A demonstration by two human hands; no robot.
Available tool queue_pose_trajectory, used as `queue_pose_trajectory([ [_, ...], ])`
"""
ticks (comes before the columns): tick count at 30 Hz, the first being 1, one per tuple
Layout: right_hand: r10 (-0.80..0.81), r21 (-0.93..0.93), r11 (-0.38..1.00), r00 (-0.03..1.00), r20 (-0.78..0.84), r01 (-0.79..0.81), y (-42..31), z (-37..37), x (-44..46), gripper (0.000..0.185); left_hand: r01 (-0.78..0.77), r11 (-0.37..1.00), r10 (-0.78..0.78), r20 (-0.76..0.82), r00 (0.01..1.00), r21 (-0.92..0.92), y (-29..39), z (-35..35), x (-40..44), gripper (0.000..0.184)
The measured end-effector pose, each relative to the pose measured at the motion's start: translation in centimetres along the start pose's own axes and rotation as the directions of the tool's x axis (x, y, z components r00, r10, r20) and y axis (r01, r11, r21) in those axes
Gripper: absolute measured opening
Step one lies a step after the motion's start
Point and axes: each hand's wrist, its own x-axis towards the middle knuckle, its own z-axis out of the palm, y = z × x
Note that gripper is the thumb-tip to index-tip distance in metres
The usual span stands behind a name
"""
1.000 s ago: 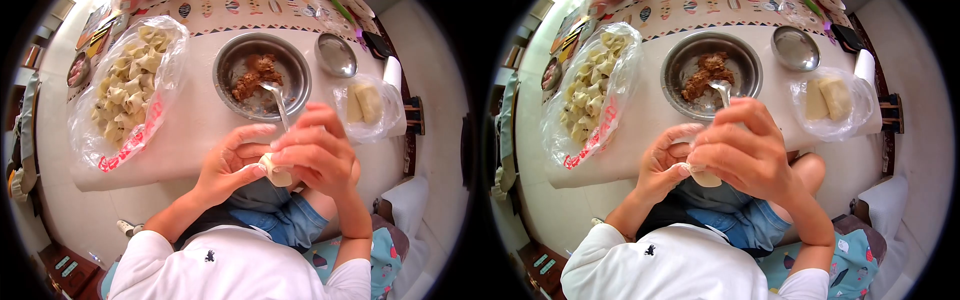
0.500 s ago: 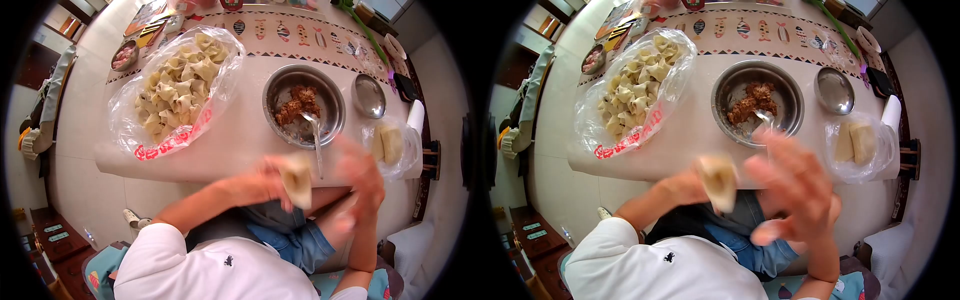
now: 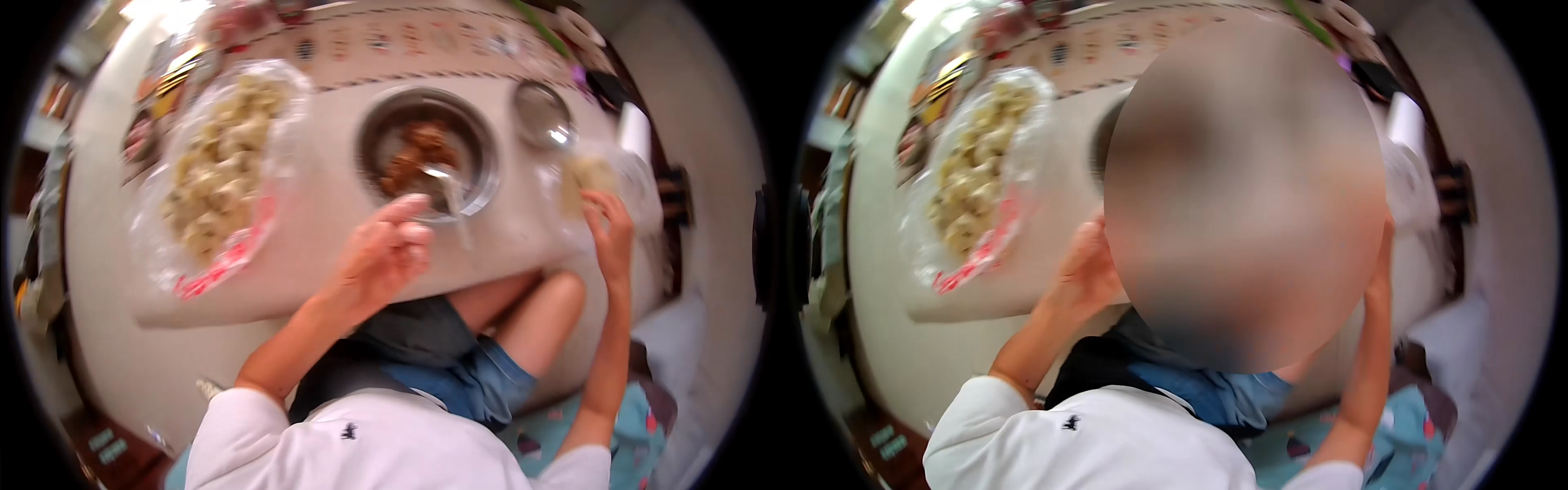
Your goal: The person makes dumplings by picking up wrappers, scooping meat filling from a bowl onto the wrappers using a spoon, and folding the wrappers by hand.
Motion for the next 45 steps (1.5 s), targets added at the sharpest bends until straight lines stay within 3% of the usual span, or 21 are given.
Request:
queue_pose_trajectory([
  [1,0.068,-0.004,0.998,0.998,-0.013,-0.068,0.7,0.0,0.2,0.015,-0.005,0.998,0.005,-0.001,1.000,-0.058,-0.2,0.0,-0.2,0.048],
  [3,0.061,-0.058,0.996,0.998,-0.016,-0.062,3.5,0.6,0.0,0.011,-0.024,1.000,0.025,-0.081,0.996,0.006,-0.6,-0.1,-0.7,0.047],
  [5,0.134,0.085,0.987,0.991,0.014,-0.135,4.4,1.3,-0.1,0.010,0.012,1.000,-0.012,-0.033,0.999,-0.013,-1.0,-0.6,-0.7,0.041],
  [8,-0.053,-0.065,0.996,0.998,0.040,0.055,4.5,1.8,-0.3,0.010,0.028,0.999,-0.028,0.008,1.000,-0.030,-1.3,-1.0,-0.9,0.038],
  [12,-0.020,-0.112,0.993,0.995,0.094,0.031,3.6,3.0,0.5,0.012,0.016,1.000,-0.015,-0.126,0.992,0.005,-1.7,-0.1,-0.7,0.045],
  [17,-0.009,-0.174,0.984,0.993,0.116,0.029,3.4,3.8,1.1,0.015,0.017,1.000,-0.018,-0.080,0.997,-0.009,-1.9,0.1,-0.7,0.044],
  [23,0.207,0.305,0.917,0.960,0.188,-0.257,5.5,3.6,1.6,0.016,0.022,1.000,-0.024,-0.073,0.997,-0.022,-1.9,0.0,-0.7,0.043],
  [26,0.357,0.343,0.845,0.911,0.208,-0.410,6.1,3.7,1.9,0.018,0.036,0.999,-0.039,-0.064,0.997,-0.038,-2.1,0.1,-0.6,0.044],
  [29,0.481,0.694,0.574,0.864,0.145,-0.436,5.1,2.5,2.8,0.015,0.082,0.997,-0.081,-0.033,0.996,0.014,-2.5,0.3,-0.7,0.047],
  [32,0.261,0.892,0.346,0.943,0.207,-0.292,-0.4,-0.9,3.1,0.020,0.168,0.967,-0.172,0.003,0.985,0.192,-3.2,1.8,0.0,0.061],
  [34,0.116,0.918,0.259,0.953,0.279,-0.300,-4.0,-2.1,2.8,0.023,0.233,0.913,-0.243,-0.013,0.970,0.336,-3.6,3.2,0.7,0.075],
  [37,-0.044,0.904,0.198,0.918,0.395,-0.380,-9.5,-2.2,1.9,0.015,0.229,0.945,-0.263,0.126,0.956,0.235,-4.3,2.4,1.1,0.088],
  [40,-0.173,0.780,0.324,0.777,0.605,-0.535,-11.5,-0.6,1.4,0.016,0.239,0.960,-0.263,0.178,0.948,0.147,-3.3,2.7,0.0,0.089],
  [41,-0.152,0.733,0.450,0.766,0.625,-0.509,-11.9,0.1,1.2,0.017,0.231,0.969,-0.240,0.108,0.965,0.088,-3.8,1.7,-0.5,0.075],
  [42,-0.137,0.718,0.616,0.854,0.502,-0.323,-12.1,0.5,1.1,0.017,0.248,0.960,-0.248,-0.014,0.969,0.129,-3.4,1.9,-0.9,0.070],
  [44,-0.198,0.512,0.857,0.957,0.213,0.064,-12.1,1.0,1.3,0.018,0.292,0.936,-0.240,-0.250,0.938,0.196,-2.5,2.4,-1.2,0.060],
  [45,-0.170,0.401,0.912,0.969,0.178,0.087,-11.8,0.8,1.6,0.021,0.282,0.954,-0.256,-0.210,0.944,0.105,-2.0,1.2,-1.7,0.051],
])
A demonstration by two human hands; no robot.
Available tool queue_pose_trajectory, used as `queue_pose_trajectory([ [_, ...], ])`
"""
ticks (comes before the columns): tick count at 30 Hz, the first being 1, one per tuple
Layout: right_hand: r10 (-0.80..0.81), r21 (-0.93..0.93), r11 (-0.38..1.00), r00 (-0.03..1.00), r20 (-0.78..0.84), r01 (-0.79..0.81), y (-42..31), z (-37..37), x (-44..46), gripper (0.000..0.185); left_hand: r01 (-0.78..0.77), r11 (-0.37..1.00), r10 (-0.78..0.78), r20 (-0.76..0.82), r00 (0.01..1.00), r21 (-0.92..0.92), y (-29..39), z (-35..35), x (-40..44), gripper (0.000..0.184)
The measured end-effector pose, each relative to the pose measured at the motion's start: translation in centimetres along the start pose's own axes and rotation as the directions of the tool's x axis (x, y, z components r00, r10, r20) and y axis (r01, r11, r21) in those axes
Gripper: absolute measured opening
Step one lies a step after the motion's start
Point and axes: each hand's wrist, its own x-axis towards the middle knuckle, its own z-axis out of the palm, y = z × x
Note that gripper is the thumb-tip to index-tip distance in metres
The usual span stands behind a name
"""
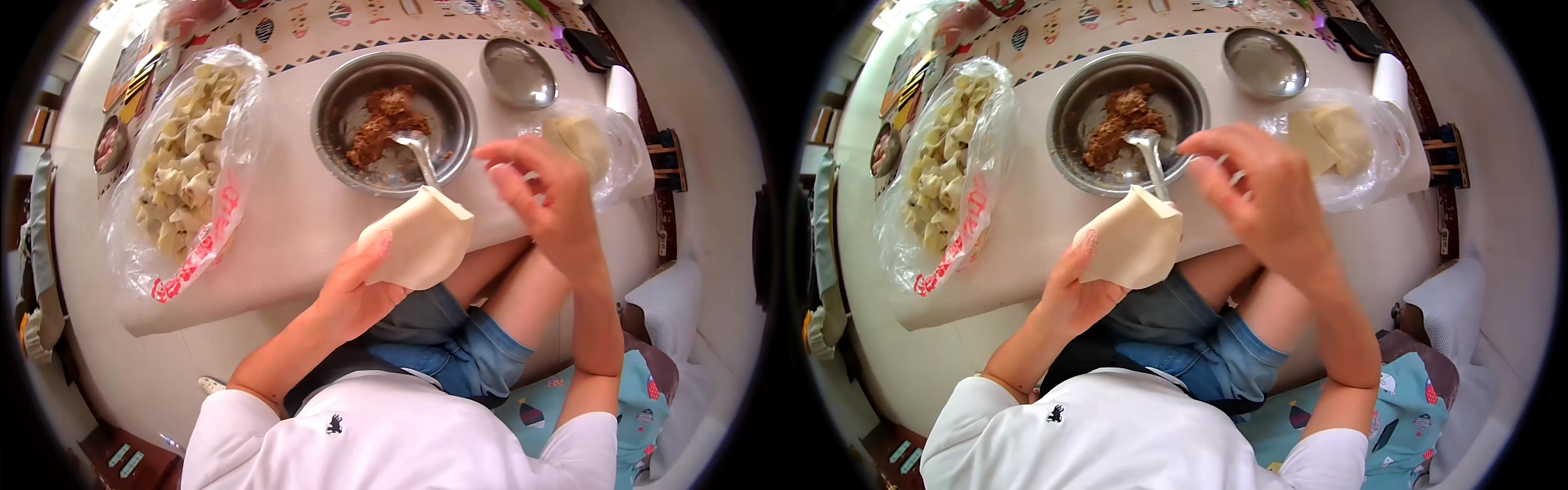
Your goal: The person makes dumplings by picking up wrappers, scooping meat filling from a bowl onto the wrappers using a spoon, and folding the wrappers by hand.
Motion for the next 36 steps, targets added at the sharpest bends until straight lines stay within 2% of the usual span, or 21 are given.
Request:
queue_pose_trajectory([
  [3,-0.089,-0.229,0.968,0.994,0.056,0.100,2.8,-0.1,0.2,0.033,-0.072,0.994,0.083,-0.124,0.989,0.084,0.4,-1.0,-2.5,0.060],
  [4,-0.262,-0.374,0.888,0.963,0.063,0.266,3.5,0.6,0.3,0.043,-0.124,0.981,0.138,-0.088,0.987,0.148,0.4,-1.4,-3.2,0.059],
  [6,-0.433,-0.383,0.812,0.894,0.114,0.441,3.9,2.5,0.2,0.046,-0.220,0.937,0.231,-0.007,0.973,0.270,0.5,-2.1,-4.2,0.057],
  [8,-0.603,-0.362,0.700,0.781,0.163,0.616,4.6,5.1,0.7,0.049,-0.169,0.982,0.165,0.051,0.985,0.091,1.6,-1.1,-4.3,0.053],
  [9,-0.606,-0.363,0.706,0.784,0.135,0.609,4.9,5.2,1.2,0.047,-0.138,0.990,0.138,0.089,0.986,0.000,2.1,-0.8,-4.2,0.050],
  [11,-0.616,-0.358,0.716,0.783,0.080,0.600,5.0,5.4,1.9,0.043,-0.073,0.995,0.080,-0.097,0.992,0.072,2.3,-1.3,-4.5,0.050],
  [12,-0.622,-0.397,0.718,0.783,0.005,0.572,4.1,5.0,2.3,0.024,-0.036,0.994,0.055,-0.192,0.980,0.101,2.4,-1.6,-4.7,0.049],
  [15,-0.580,-0.310,0.787,0.811,-0.075,0.534,2.4,4.6,2.1,0.023,-0.027,0.979,0.102,-0.372,0.923,0.201,2.4,-2.0,-5.2,0.048],
  [18,-0.583,-0.336,0.768,0.812,-0.012,0.546,2.9,6.2,2.0,0.024,-0.111,0.992,0.127,-0.423,0.897,0.062,3.0,-0.6,-5.5,0.048],
  [21,-0.604,-0.271,0.764,0.797,0.016,0.585,3.1,7.2,1.6,0.025,-0.198,0.978,0.132,-0.534,0.835,-0.068,3.4,-1.1,-5.3,0.048],
  [24,-0.630,-0.177,0.762,0.776,0.025,0.623,3.2,7.3,1.3,0.026,-0.223,0.968,0.150,-0.454,0.878,-0.111,3.3,-0.7,-5.3,0.047],
  [26,-0.600,-0.152,0.792,0.800,-0.019,0.591,3.1,6.7,1.2,0.026,-0.236,0.962,0.161,-0.412,0.897,-0.137,3.4,0.0,-5.6,0.047],
  [29,-0.580,-0.167,0.805,0.814,-0.025,0.569,3.3,7.0,1.7,0.025,-0.279,0.957,0.200,-0.524,0.828,-0.076,2.8,-1.7,-5.0,0.045],
  [33,-0.552,-0.115,0.829,0.833,-0.022,0.547,2.8,7.4,1.2,0.023,-0.301,0.929,0.173,-0.465,0.868,-0.217,2.3,-1.9,-4.3,0.043],
  [36,-0.498,-0.040,0.867,0.863,-0.082,0.496,2.4,6.7,0.4,0.022,-0.310,0.899,0.173,-0.400,0.900,-0.309,2.4,-2.2,-4.1,0.043],
])
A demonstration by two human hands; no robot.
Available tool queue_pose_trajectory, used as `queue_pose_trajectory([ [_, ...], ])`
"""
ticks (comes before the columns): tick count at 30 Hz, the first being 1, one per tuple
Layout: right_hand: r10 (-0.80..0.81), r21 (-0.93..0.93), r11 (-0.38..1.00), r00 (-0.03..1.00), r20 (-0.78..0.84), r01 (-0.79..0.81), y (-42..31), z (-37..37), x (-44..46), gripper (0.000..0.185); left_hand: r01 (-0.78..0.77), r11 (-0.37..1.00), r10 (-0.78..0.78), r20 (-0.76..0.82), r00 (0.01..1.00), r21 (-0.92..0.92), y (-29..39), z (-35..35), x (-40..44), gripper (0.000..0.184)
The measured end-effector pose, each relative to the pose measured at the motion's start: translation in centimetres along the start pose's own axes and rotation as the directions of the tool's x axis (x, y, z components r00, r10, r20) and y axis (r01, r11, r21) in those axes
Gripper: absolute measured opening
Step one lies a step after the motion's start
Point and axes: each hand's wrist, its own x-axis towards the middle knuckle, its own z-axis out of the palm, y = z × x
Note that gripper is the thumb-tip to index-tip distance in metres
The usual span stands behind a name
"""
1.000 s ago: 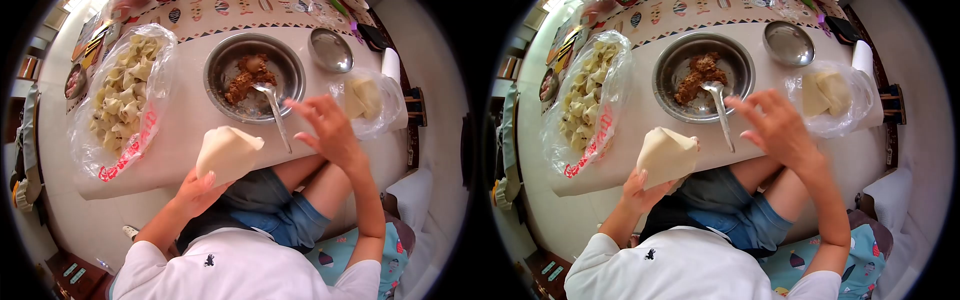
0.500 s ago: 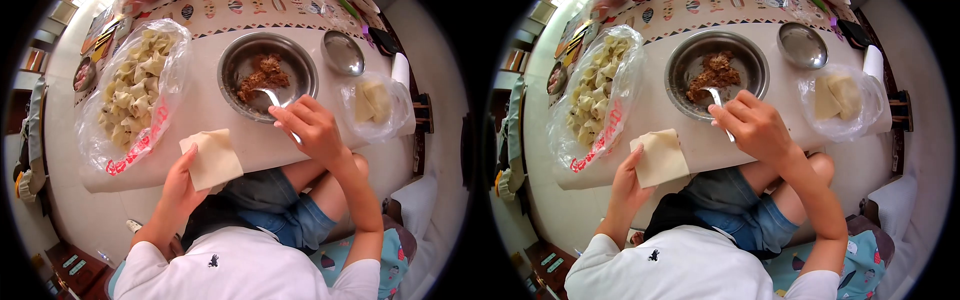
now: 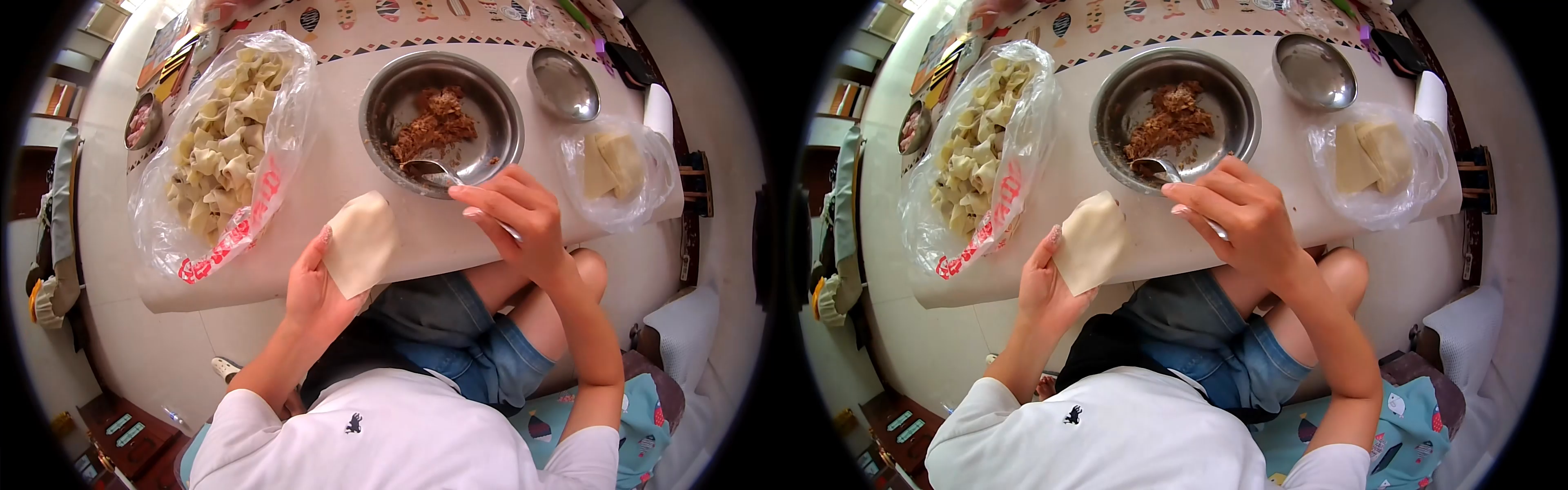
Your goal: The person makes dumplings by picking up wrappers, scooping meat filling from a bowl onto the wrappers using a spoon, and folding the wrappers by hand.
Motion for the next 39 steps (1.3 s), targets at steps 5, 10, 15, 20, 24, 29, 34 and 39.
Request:
queue_pose_trajectory([
  [5,-0.021,0.107,0.994,0.995,-0.101,0.032,-2.3,-1.6,-0.9,0.021,0.016,0.997,-0.012,0.045,0.999,-0.080,-0.4,0.3,0.4,0.044],
  [10,-0.433,-0.136,0.892,0.901,0.024,0.432,-5.0,1.1,-4.2,0.020,0.183,0.929,-0.124,0.196,0.973,-0.320,-0.9,0.9,0.3,0.052],
  [15,-0.496,-0.198,0.841,0.864,0.088,0.503,-4.5,0.1,-6.9,0.022,0.084,0.906,-0.013,0.171,0.985,-0.414,-0.2,0.2,0.5,0.055],
  [20,-0.022,-0.054,0.998,0.989,-0.146,0.014,-4.5,-2.6,-4.2,0.020,0.045,0.995,-0.038,0.084,0.996,-0.085,-0.4,0.7,0.3,0.054],
  [24,0.202,-0.120,0.969,0.974,-0.101,-0.214,-0.1,-2.3,-0.7,0.023,0.071,0.995,-0.063,0.105,0.993,-0.071,-0.9,0.2,0.1,0.054],
  [29,0.022,-0.222,0.975,1.000,-0.010,-0.024,1.9,-0.5,0.1,0.022,0.003,0.998,-0.002,0.029,1.000,-0.055,-1.1,-0.6,0.0,0.047],
  [34,-0.008,-0.227,0.974,0.998,0.068,0.023,0.4,-1.0,-0.9,0.024,0.000,0.999,0.004,0.086,0.996,-0.043,-0.8,-0.6,-0.1,0.042],
  [39,0.077,-0.091,0.993,0.997,-0.017,-0.078,-0.4,-2.1,-0.9,0.025,0.055,0.992,-0.047,0.068,0.997,-0.115,-0.9,-0.5,0.3,0.042],
])
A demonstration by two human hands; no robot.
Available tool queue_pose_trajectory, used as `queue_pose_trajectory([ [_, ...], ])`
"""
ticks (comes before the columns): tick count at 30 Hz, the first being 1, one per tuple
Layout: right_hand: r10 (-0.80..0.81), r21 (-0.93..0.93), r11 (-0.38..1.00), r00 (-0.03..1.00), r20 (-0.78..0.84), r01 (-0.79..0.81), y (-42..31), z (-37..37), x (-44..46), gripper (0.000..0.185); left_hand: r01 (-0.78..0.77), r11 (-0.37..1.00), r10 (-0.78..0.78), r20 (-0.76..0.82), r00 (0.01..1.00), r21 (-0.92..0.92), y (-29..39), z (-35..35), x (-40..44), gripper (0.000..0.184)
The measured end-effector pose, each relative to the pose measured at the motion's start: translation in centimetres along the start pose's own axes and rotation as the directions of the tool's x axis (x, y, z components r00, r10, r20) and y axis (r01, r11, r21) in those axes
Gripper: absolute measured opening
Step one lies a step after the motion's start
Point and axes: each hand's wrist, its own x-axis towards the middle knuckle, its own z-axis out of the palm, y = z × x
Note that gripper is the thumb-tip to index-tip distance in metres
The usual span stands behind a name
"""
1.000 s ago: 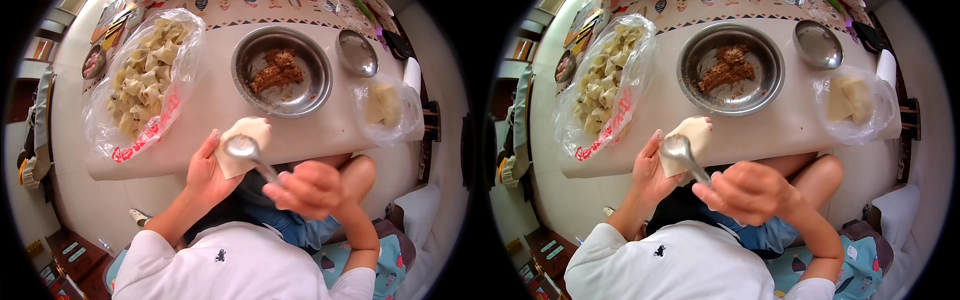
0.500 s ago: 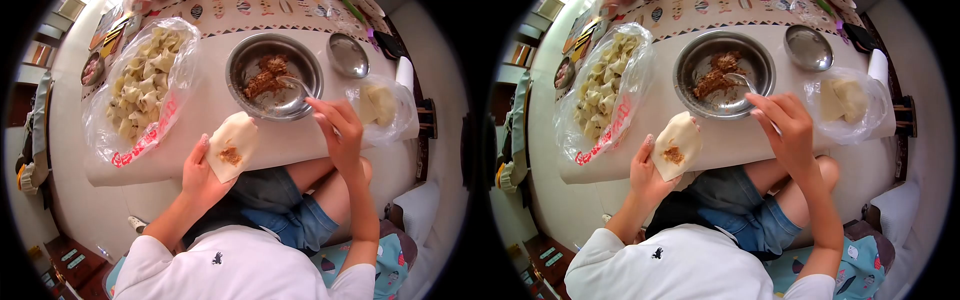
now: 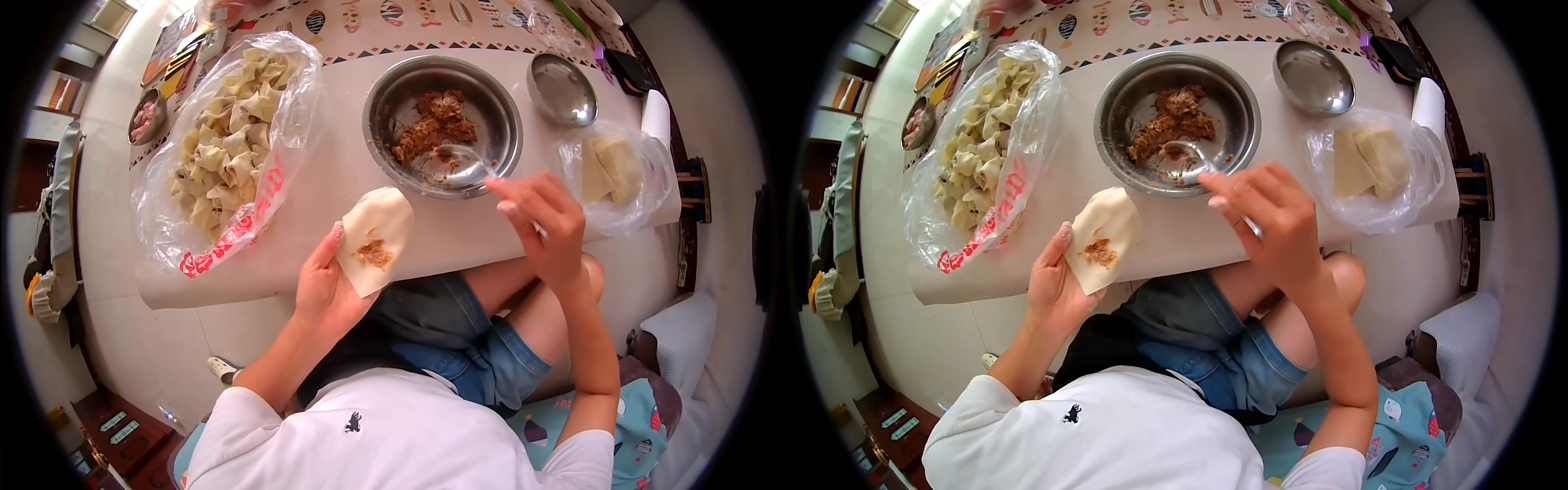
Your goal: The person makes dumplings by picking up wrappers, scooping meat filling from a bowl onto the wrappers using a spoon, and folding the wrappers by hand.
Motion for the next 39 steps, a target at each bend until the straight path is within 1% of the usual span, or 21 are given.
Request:
queue_pose_trajectory([
  [2,0.022,-0.012,1.000,1.000,-0.005,-0.023,0.5,-0.2,0.3,0.026,0.001,1.000,-0.001,-0.022,1.000,0.008,-0.2,0.1,0.1,0.043],
  [5,-0.067,0.100,0.992,0.996,-0.056,0.072,0.4,0.0,0.4,0.025,-0.006,1.000,0.006,-0.027,1.000,0.009,-0.1,0.1,0.0,0.043],
  [8,-0.074,0.102,0.992,0.997,-0.005,0.074,0.2,-0.2,0.7,0.025,0.004,1.000,-0.005,0.031,1.000,0.011,0.0,-0.3,0.0,0.043],
  [11,-0.073,0.011,0.997,0.997,-0.035,0.073,0.1,-0.3,0.6,0.026,-0.001,0.999,0.002,-0.013,1.000,0.034,-0.3,0.2,0.0,0.043],
  [14,-0.089,-0.024,0.996,0.996,-0.019,0.088,-0.1,-0.3,1.2,0.027,-0.002,0.999,0.002,0.009,1.000,0.035,-0.4,0.0,0.2,0.043],
  [17,-0.171,-0.005,0.985,0.974,-0.152,0.172,0.2,-0.2,1.1,0.026,0.006,0.999,-0.006,-0.002,1.000,0.035,-0.4,0.1,0.3,0.043],
  [20,-0.064,-0.039,0.997,0.998,-0.004,0.064,0.1,0.5,1.1,0.026,0.014,0.999,-0.014,-0.002,1.000,0.040,-0.4,0.0,0.2,0.043],
  [22,-0.082,-0.068,0.995,0.995,-0.065,0.077,0.5,0.5,1.1,0.026,0.004,0.999,-0.004,0.001,1.000,0.046,-0.3,0.3,0.4,0.043],
  [24,-0.067,-0.087,0.995,0.992,-0.109,0.058,0.2,0.0,1.1,0.026,-0.003,1.000,0.003,-0.010,1.000,0.019,-0.6,0.0,-0.1,0.043],
  [27,-0.143,-0.126,0.981,0.988,0.050,0.148,1.0,0.2,0.5,0.026,0.012,1.000,-0.013,0.022,1.000,0.019,-0.4,0.3,0.2,0.042],
  [30,-0.220,-0.086,0.969,0.967,0.130,0.232,1.7,0.4,0.0,0.028,0.008,0.999,-0.010,0.027,1.000,0.051,-0.5,0.3,0.0,0.043],
  [33,-0.251,0.010,0.968,0.955,0.156,0.253,1.7,0.3,0.1,0.029,0.017,0.998,-0.018,0.027,0.999,0.054,-0.5,0.3,0.1,0.043],
  [36,-0.104,0.158,0.984,0.985,0.135,0.082,1.8,-1.0,0.1,0.020,0.016,0.999,-0.018,0.036,0.999,0.048,-0.4,0.2,-0.1,0.042],
  [37,0.081,0.316,0.944,0.994,0.067,-0.098,1.5,-1.0,0.1,0.016,0.009,0.999,-0.012,0.048,0.999,0.049,-0.3,0.1,-0.2,0.043],
  [38,0.272,0.474,0.843,0.962,0.031,-0.254,1.1,-0.9,-0.1,0.015,0.004,0.999,-0.007,0.060,0.998,0.051,-0.3,0.1,-0.2,0.043],
  [39,0.456,0.619,0.690,0.889,0.030,-0.375,0.8,-0.9,-0.2,0.017,0.006,1.000,-0.007,0.049,0.999,0.018,-0.4,0.2,-0.3,0.043],
])
